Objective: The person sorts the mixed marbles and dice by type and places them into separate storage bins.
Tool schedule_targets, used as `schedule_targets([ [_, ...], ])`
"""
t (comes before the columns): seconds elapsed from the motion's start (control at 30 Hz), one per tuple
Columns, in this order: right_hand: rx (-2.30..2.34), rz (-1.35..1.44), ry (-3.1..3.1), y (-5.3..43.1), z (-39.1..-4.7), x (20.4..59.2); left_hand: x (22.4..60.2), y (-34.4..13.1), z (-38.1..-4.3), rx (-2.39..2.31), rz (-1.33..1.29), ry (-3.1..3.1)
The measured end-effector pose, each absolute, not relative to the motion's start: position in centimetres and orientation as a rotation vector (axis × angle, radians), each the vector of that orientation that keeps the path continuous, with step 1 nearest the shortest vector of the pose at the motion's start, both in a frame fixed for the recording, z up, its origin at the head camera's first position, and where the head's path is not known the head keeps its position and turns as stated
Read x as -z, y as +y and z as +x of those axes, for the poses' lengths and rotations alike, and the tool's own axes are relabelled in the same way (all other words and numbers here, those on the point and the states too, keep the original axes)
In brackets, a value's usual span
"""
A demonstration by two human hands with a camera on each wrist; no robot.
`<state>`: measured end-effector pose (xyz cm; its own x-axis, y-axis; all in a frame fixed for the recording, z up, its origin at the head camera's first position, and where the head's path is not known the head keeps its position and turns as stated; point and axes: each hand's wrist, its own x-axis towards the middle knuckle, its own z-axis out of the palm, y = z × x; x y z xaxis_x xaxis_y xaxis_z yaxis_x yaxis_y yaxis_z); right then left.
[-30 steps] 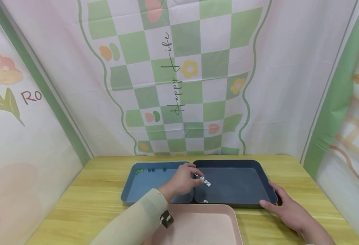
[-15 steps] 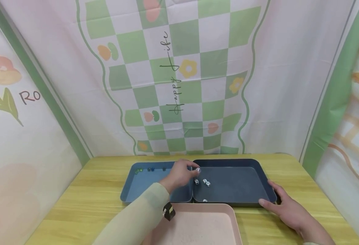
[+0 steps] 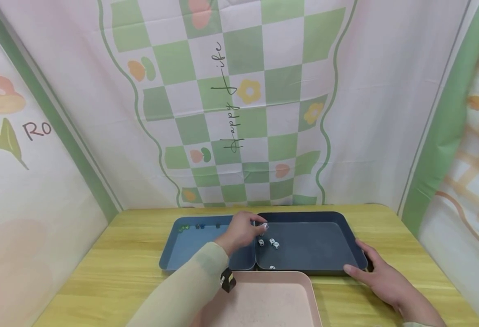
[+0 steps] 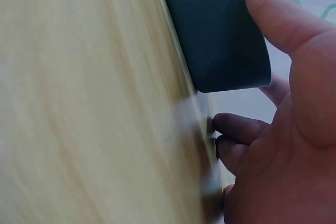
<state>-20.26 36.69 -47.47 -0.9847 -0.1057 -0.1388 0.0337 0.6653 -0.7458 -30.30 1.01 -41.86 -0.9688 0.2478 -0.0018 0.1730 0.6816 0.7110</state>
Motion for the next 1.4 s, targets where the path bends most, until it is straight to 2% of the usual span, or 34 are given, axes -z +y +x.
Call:
schedule_targets([
  [0.5, 1.212, -0.059, 2.699, 36.8, -20.6, 47.7, 41.9, -0.7, -30.3, -1.125, 0.236, 2.877],
  [0.9, 1.229, -0.064, 2.663, 36.8, -21.4, 48.0, 41.5, -3.5, -28.4, -0.803, 0.358, 2.962],
  [1.17, 1.199, -0.037, 2.614, 36.6, -21.7, 47.8, 40.6, -7.4, -26.3, -0.392, 0.446, 2.98],
  [1.4, 1.18, 0.012, 2.565, 36.8, -21.6, 47.9, 39.7, -12.6, -23.7, -0.418, 0.449, 2.943],
])
